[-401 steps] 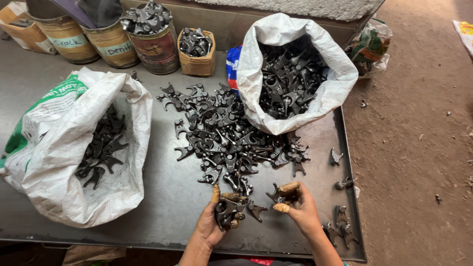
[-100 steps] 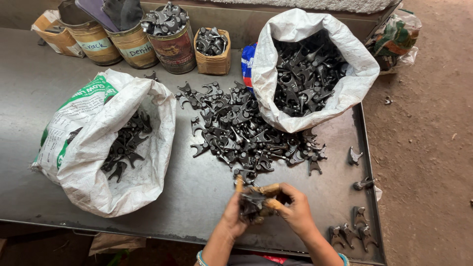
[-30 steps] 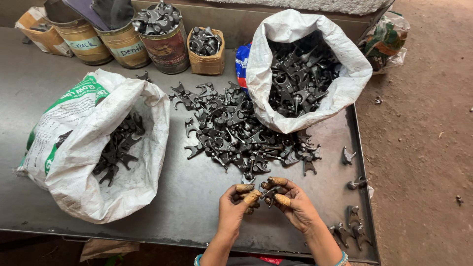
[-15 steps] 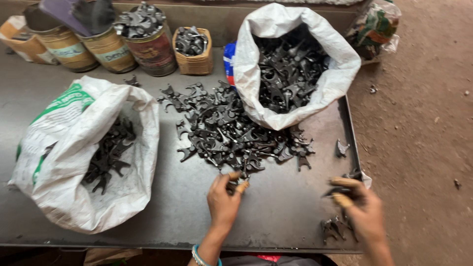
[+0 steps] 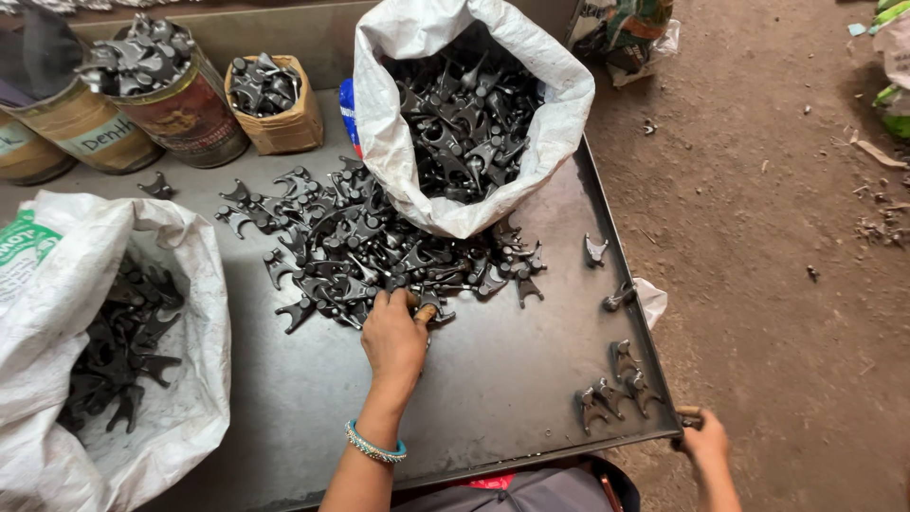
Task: The person sorts small dark metal castings on a metal table, picking pieces one at a time from a spread pile and placing them into a white woven sack, while other pieces remain in cans and a second sack on the table.
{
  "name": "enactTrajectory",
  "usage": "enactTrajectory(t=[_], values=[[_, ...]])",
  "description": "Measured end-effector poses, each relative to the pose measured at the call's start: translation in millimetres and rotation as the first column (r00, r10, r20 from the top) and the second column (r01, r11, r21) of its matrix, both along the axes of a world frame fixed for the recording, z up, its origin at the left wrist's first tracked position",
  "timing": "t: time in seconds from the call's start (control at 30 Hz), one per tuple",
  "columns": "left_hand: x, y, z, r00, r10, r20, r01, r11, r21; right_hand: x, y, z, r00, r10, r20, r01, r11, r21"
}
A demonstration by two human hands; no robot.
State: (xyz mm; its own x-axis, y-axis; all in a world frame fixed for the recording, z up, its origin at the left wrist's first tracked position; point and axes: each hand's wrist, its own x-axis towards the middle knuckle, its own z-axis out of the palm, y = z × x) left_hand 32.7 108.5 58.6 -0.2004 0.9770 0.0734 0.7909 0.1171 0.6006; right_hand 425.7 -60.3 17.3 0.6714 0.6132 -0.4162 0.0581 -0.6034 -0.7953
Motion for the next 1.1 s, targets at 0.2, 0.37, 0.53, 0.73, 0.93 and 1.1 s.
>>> enactTrajectory(t=[0.2,0.37,0.53,0.73,0.93,1.1], values=[[-30,-10,-8,0.948,0.072,0.309,-0.046,0.995,-0.092,-41,5,-5,0.984,-0.126,-0.128,0.139,0.986,0.096],[-57,-31,-33,0.538,0.027,0.842,-0.072,0.997,0.014,-31,2,-16,0.96,-0.152,-0.234,0.172,0.982,0.071],[-62,-53,-52,0.086,0.13,0.988,-0.119,0.986,-0.12,9,25,-3,0.958,-0.202,-0.205,0.272,0.867,0.418],[-52,-63,-58,-0.281,0.388,0.878,0.043,0.919,-0.392,-33,68,67,0.95,0.0,0.314,-0.153,0.873,0.463],[-31,-66,-66,-0.372,0.469,0.801,0.123,0.88,-0.459,-191,101,67,0.442,0.837,0.322,-0.774,0.174,0.609],[-30,-72,-59,-0.157,0.4,0.903,0.001,0.914,-0.405,-224,119,33,0.391,0.916,-0.091,-0.662,0.349,0.664]])
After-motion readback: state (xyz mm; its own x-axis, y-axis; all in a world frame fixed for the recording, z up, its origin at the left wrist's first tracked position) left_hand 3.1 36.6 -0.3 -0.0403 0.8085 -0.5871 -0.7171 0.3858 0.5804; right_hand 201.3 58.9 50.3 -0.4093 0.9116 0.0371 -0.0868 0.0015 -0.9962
